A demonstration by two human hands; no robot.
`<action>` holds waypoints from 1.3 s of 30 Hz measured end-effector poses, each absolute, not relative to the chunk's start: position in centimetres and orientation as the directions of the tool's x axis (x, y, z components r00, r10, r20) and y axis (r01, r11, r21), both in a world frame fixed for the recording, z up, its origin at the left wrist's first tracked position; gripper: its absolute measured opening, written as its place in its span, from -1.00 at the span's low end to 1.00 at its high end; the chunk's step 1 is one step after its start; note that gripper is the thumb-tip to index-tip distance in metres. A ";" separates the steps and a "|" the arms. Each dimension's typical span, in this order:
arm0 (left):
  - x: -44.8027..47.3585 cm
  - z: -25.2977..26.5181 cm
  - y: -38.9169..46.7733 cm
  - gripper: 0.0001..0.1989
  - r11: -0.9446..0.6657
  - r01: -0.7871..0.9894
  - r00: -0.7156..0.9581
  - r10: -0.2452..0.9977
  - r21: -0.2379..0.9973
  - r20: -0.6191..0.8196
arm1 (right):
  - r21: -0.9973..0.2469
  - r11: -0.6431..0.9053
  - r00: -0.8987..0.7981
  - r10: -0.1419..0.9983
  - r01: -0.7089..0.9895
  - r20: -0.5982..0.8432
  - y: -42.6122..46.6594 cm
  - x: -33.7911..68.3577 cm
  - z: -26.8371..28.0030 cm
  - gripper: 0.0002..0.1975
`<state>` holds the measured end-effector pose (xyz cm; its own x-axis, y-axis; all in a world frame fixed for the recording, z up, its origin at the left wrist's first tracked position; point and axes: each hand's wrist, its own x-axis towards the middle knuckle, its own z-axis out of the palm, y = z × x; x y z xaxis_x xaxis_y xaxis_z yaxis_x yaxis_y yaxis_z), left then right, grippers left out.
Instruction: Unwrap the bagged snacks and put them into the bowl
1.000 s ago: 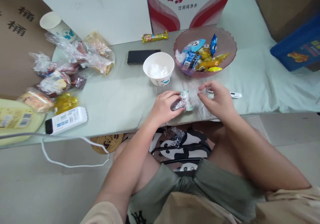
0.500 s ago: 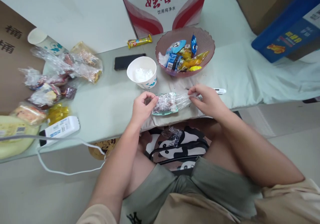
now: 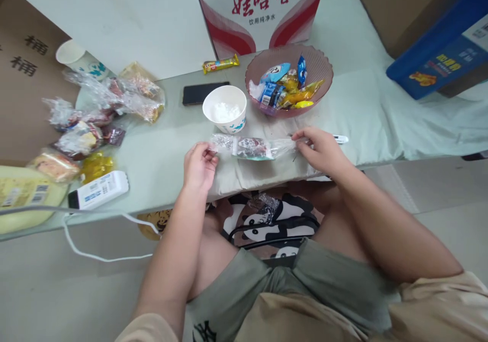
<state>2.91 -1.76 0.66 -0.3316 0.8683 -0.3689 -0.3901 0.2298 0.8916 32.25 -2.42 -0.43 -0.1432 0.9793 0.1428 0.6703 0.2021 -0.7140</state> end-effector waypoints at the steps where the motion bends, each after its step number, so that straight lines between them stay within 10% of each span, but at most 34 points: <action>1: 2.5 0.7 -1.8 -0.85 0.272 -0.415 -0.334 0.842 0.868 -0.424 | -0.718 0.172 -0.115 0.985 0.675 0.127 -2.4 32.3 -0.5 -0.78; 4: 1.5 0.5 -2.1 -0.66 0.275 -0.343 -0.360 0.845 0.898 -0.396 | -0.719 0.164 -0.053 0.983 0.676 0.175 -2.3 32.3 -0.5 -0.73; 7: 1.1 0.1 -2.6 -0.64 0.025 -0.008 -0.366 0.930 1.000 -0.026 | -0.698 0.289 -0.101 0.949 0.655 0.298 -2.6 32.1 0.0 -0.72; 12: 1.1 -0.3 -3.1 -0.61 -0.112 0.536 -0.119 0.971 0.837 0.206 | -0.637 0.499 -0.419 0.861 0.587 0.288 -3.7 30.7 0.6 -0.71; 16: 1.0 -0.5 -2.7 -0.75 0.034 0.494 -0.209 0.975 0.869 0.081 | -0.604 0.499 -0.488 0.850 0.622 0.199 -4.2 29.2 0.2 -0.50; 23: 1.0 0.4 -2.5 -0.89 0.122 0.093 -0.363 0.929 0.988 -0.080 | -0.629 0.333 -0.255 0.943 0.703 0.213 -2.9 30.0 -0.1 -0.84; 39: -0.1 0.0 -2.5 -0.75 0.002 0.578 -0.227 0.961 0.816 0.159 | -0.601 0.249 0.114 0.858 0.759 0.500 -2.7 31.1 0.0 -0.79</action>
<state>-0.15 -2.47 -0.01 -0.2271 0.9609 0.1585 0.5785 0.0021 0.8157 31.05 -2.74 0.02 0.1140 0.8584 0.5002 0.7594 0.2494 -0.6009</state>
